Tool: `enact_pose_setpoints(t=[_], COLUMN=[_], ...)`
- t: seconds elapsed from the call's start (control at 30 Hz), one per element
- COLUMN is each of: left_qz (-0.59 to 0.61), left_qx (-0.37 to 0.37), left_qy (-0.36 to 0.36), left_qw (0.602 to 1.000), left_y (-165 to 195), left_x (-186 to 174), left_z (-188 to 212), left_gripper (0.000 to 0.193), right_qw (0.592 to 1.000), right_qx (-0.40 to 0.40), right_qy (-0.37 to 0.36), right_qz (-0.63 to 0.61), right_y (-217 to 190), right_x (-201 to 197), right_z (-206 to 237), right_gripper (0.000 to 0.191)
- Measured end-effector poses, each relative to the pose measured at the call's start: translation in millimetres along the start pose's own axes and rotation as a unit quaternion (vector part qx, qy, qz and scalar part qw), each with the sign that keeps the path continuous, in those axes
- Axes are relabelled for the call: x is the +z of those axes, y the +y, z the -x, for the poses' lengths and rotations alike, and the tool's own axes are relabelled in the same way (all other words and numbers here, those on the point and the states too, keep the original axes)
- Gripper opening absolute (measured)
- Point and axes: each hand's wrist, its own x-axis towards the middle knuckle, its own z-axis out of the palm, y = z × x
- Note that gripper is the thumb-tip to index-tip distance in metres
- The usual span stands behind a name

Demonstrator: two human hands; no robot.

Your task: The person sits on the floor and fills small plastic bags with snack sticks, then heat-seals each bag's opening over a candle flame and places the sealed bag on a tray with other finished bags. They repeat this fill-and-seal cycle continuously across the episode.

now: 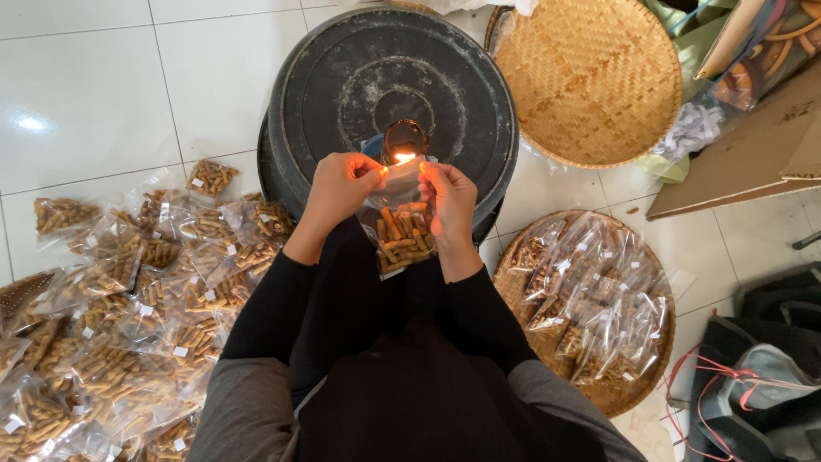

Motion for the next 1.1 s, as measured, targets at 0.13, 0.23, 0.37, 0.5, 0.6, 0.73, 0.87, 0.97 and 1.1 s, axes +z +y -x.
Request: enact_pose_setpoints(t=[0.13,0.23,0.37,0.5,0.6,0.73,0.87,0.97,1.1], left_qz=[-0.003,0.006,0.005,0.007,0.011,0.024,0.038,0.041,0.050], left_qx=[0.008,0.005,-0.001,-0.002,-0.004,-0.009,-0.010,-0.008,-0.011], left_qy=[0.003,0.004,0.008,0.009,0.009,0.011,0.014,0.019,0.020], left_qw=[1.000,1.000,1.000,1.000,1.000,1.000,0.999,0.999,0.998], left_y=[-1,-1,0,0,-1,-3,-4,-5,-6], left_x=[0,1,0,0,0,0,0,0,2], left_z=[1,1,0,1,1,1,1,1,2], left_gripper=[0.020,0.021,0.021,0.021,0.021,0.021,0.019,0.018,0.018], right_qw=[1.000,1.000,1.000,1.000,1.000,1.000,1.000,1.000,0.999], right_qx=[0.002,0.002,0.002,-0.004,-0.004,-0.005,-0.006,-0.008,-0.011], right_qy=[0.013,0.019,0.014,0.014,0.021,0.025,0.026,0.025,0.032], right_qz=[0.011,0.010,-0.001,-0.003,0.001,-0.002,0.005,-0.003,-0.006], right_y=[-4,-7,-9,-9,-10,-11,-11,-10,-10], right_x=[0,0,-1,-3,-5,-6,-8,-11,-13], right_z=[2,1,0,0,-1,-3,-4,-6,-7], right_gripper=[0.008,0.008,0.009,0.009,0.010,0.010,0.011,0.010,0.010])
